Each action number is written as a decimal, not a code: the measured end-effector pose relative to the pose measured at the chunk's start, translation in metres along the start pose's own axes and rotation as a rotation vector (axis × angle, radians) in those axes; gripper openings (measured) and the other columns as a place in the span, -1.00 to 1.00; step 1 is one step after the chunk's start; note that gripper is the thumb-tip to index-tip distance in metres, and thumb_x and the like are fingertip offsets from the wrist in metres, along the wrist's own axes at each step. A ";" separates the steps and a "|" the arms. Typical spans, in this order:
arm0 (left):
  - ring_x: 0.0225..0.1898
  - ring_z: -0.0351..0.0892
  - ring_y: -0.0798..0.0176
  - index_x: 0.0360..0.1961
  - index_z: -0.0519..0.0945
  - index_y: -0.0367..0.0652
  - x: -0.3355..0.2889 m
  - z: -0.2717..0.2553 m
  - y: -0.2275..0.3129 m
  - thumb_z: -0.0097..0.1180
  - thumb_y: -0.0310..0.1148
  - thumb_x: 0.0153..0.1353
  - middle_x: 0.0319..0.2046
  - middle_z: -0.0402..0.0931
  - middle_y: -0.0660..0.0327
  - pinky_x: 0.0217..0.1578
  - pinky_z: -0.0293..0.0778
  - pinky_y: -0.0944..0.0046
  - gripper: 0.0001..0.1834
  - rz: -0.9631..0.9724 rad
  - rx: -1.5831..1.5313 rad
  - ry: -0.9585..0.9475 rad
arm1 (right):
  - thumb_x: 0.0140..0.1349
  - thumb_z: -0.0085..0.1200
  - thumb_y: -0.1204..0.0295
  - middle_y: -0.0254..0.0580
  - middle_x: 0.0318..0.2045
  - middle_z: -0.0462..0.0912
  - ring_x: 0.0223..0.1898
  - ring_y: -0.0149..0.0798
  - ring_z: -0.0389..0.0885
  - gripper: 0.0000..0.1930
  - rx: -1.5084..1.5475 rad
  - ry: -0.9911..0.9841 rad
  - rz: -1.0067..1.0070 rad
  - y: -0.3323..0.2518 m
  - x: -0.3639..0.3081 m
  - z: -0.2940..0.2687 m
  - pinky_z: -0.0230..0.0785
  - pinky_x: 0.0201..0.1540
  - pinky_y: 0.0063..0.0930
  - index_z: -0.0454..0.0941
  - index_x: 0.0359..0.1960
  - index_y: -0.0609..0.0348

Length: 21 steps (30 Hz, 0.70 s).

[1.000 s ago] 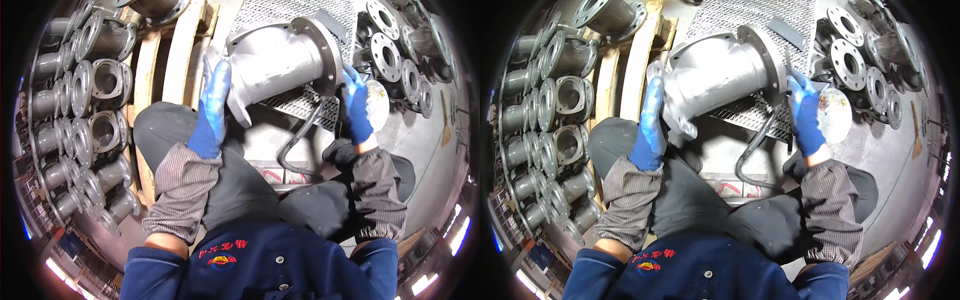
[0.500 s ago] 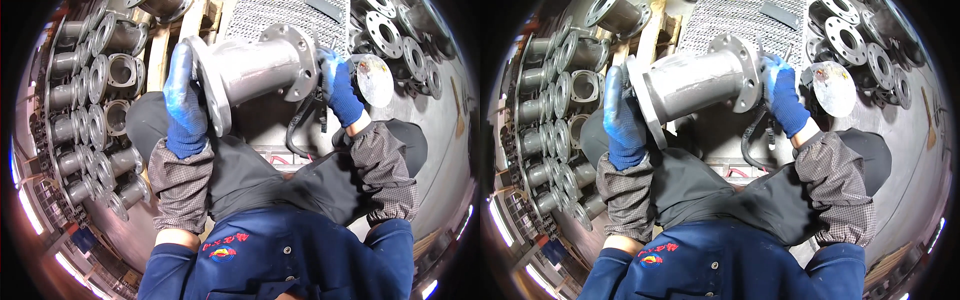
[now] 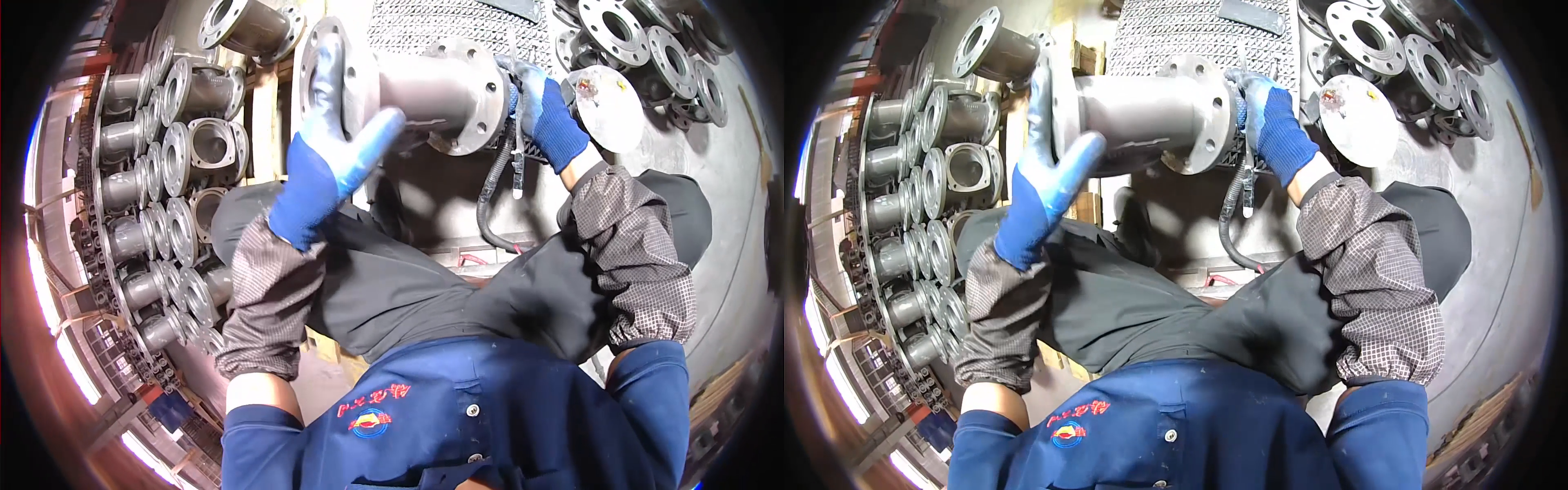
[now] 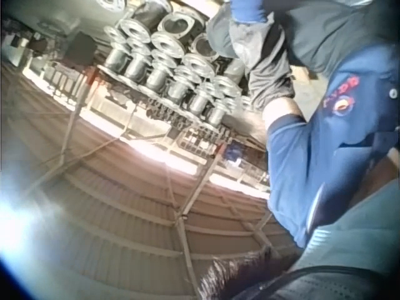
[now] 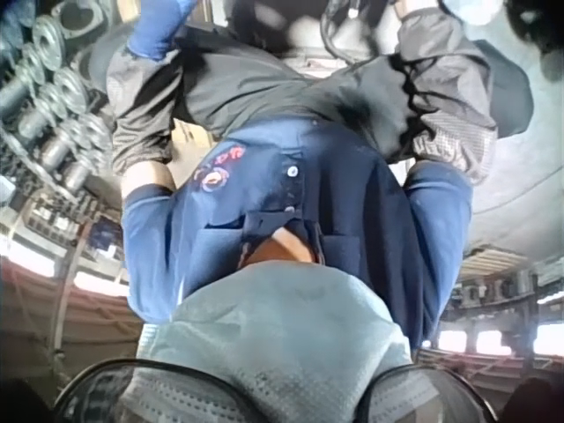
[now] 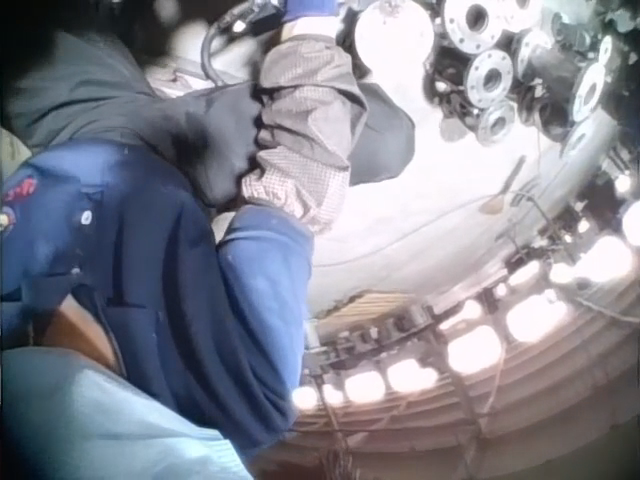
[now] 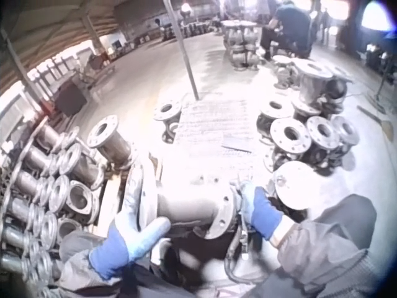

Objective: The person handles metal pipe components one at a time, using a small scraping tool to clean internal and external surfaces of each part while sitting on the floor.

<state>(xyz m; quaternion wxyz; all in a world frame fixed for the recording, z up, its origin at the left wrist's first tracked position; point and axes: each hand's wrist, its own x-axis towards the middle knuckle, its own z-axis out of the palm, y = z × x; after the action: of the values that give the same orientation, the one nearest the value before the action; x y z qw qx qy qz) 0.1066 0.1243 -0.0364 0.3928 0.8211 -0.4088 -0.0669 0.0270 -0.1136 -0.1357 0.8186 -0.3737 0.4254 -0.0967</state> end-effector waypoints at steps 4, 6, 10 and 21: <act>0.23 0.26 0.06 0.17 0.30 -0.12 0.013 -0.013 -0.012 0.11 -0.48 0.17 0.31 0.10 -0.06 0.16 0.29 0.25 -0.48 -0.160 -0.169 -0.011 | 0.18 -0.04 0.54 -0.28 -0.36 0.55 -0.46 -0.37 0.51 -0.78 -0.566 -0.201 -0.532 0.053 0.004 -0.038 0.42 -0.40 -0.45 0.48 -0.14 0.29; 0.20 0.33 -0.08 0.00 0.52 -0.06 0.013 -0.019 -0.032 0.09 -0.55 0.16 0.33 0.07 -0.11 0.09 0.41 0.23 -0.65 -0.030 0.051 0.022 | 0.15 -0.09 0.59 -0.29 -0.35 0.55 -0.45 -0.41 0.48 -0.80 -0.394 -0.148 -0.319 0.069 -0.005 -0.027 0.41 -0.38 -0.50 0.50 -0.19 0.30; 0.12 0.39 -0.03 0.07 0.39 -0.09 0.013 -0.019 -0.057 0.13 -0.45 0.12 0.31 0.09 -0.14 0.02 0.43 0.25 -0.55 -0.004 0.161 0.084 | 0.26 -0.13 0.49 -0.31 -0.46 0.39 -0.49 -0.40 0.39 -0.72 0.031 -0.071 -0.038 0.061 -0.018 -0.008 0.45 -0.41 -0.44 0.41 0.00 0.22; 0.12 0.41 0.10 0.17 0.39 -0.22 0.011 -0.031 -0.064 -0.03 -0.30 0.31 0.10 0.40 0.02 0.16 0.29 0.23 -0.57 -0.069 -0.229 0.237 | 0.22 -0.15 0.50 -0.27 -0.19 0.56 -0.33 -0.45 0.42 -0.70 -0.110 -0.253 -0.452 0.037 -0.032 0.005 0.39 -0.23 -0.56 0.51 -0.06 0.28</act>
<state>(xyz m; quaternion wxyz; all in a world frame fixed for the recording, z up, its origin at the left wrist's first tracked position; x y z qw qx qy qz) 0.1668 0.1579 -0.0575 0.5269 0.7865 -0.3208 -0.0292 0.0049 -0.0695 -0.1400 0.8013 -0.5124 0.2300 -0.2061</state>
